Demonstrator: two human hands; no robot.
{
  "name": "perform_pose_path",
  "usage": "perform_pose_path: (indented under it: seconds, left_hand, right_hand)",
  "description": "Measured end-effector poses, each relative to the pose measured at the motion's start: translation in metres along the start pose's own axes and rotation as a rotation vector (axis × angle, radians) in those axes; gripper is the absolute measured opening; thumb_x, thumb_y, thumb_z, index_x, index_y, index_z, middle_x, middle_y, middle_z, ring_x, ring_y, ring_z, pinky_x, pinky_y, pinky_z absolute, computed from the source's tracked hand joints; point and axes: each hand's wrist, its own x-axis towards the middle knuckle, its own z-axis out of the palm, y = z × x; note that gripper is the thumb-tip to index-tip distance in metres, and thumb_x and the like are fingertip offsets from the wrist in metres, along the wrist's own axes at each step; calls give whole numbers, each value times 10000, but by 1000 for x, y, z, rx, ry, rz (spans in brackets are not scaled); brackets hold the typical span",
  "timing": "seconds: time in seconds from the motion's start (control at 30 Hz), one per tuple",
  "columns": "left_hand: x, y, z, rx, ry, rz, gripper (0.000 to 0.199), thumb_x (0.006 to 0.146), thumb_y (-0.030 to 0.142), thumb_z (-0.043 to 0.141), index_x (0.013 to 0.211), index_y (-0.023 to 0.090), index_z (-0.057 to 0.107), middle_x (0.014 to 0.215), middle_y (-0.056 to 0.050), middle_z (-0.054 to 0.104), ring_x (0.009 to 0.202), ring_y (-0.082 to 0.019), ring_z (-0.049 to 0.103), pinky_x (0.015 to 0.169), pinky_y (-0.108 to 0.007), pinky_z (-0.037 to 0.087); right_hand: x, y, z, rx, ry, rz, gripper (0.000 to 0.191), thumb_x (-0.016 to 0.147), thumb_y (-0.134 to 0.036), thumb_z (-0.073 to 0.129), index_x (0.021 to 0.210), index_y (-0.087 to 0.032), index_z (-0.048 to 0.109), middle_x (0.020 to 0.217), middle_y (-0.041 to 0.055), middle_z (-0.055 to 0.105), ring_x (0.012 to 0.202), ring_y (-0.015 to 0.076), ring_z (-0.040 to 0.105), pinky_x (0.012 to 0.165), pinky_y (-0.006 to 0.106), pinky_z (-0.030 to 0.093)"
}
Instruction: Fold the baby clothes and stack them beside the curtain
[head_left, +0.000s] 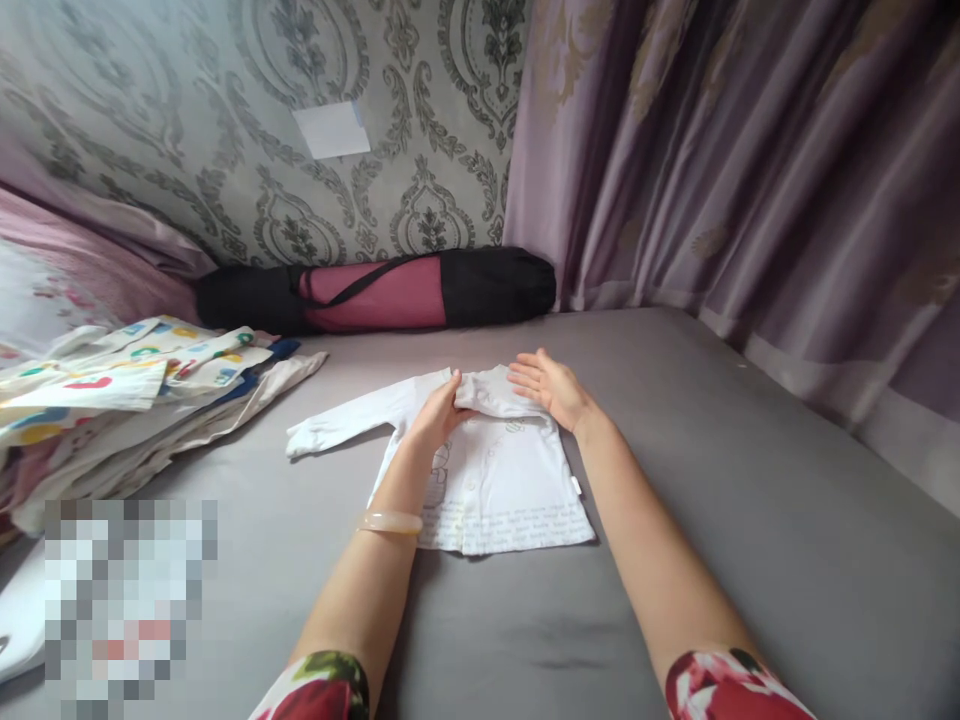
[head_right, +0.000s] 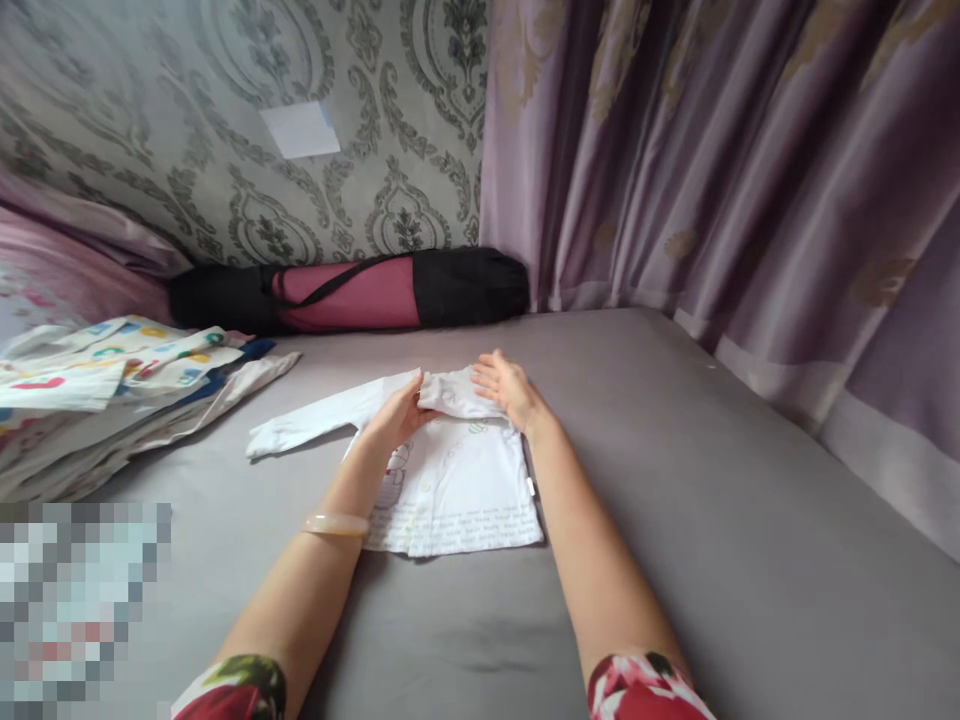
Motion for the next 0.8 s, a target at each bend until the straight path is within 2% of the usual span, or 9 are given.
perform_pose_path:
  seconds: [0.07,0.17,0.23,0.33,0.43,0.5,0.57,0.7,0.8]
  left_hand:
    - [1,-3,-1,46,91,20,416,855,305,660,1218,119,581,1170,-150,652,950,-203,666,733,-272,577]
    - [3,-8,-1,110,210,72,624,754,141,707,1339,134,493,1139,-135,646,854,-160,658,715,-255,561]
    - [4,-9,-2,142,185,137,701,727,100,665,1392,164,452,978,-74,673,750,-127,642,690,-237,538]
    - [6,-9,-4,171,142,266,814,685,87,584,1459,230,375,767,25,644,647,-101,605,663,-219,503]
    - [8,-10,-9,227,168,340,768,639,100,528,1396,219,476,725,40,623,641,-106,591,668,-225,491]
    - [10,-12,-13,291,202,348,630,633,119,504,1249,188,613,756,15,636,674,-121,595,683,-234,490]
    - [12,-14,-16,355,245,350,510,647,138,497,1121,175,681,813,-9,659,721,-138,604,715,-247,493]
    - [13,-16,-19,447,287,375,425,688,188,549,1088,179,693,889,-25,681,792,-173,612,802,-289,497]
    - [11,-15,-20,493,303,376,402,691,200,591,1079,182,696,862,-28,676,825,-194,616,832,-312,494]
  right_hand:
    - [4,-7,-16,59,111,-58,456,1024,-418,264,1139,-125,593,1335,202,580,1113,215,640,942,360,510]
    - [8,-13,-40,107,281,-143,433,1019,-393,266,1073,-135,610,1249,178,640,1066,201,658,920,346,521]
    - [10,-12,-49,98,361,-171,394,1012,-369,296,1057,-141,614,1223,166,656,1046,188,662,915,334,522]
    - [15,-4,-52,0,411,-186,344,995,-315,335,1084,-139,618,1223,163,657,1041,180,662,910,327,521]
    - [22,8,-44,-280,416,-196,349,967,-246,345,1176,-149,607,1266,145,639,1111,185,631,946,340,497]
    - [24,17,-37,-585,395,-223,382,952,-228,352,1235,-157,599,1292,129,627,1186,196,586,1008,352,449]
    - [25,27,-30,-897,319,-261,422,951,-220,345,1294,-146,580,1330,130,602,1253,204,534,1069,343,387]
    - [17,47,-15,-1347,144,-314,490,966,-207,302,1415,-123,478,1526,124,395,1430,215,305,1173,359,212]
    - [11,56,-9,-1520,115,-285,536,995,-288,277,1484,-88,367,1595,127,243,1484,241,141,1198,427,92]
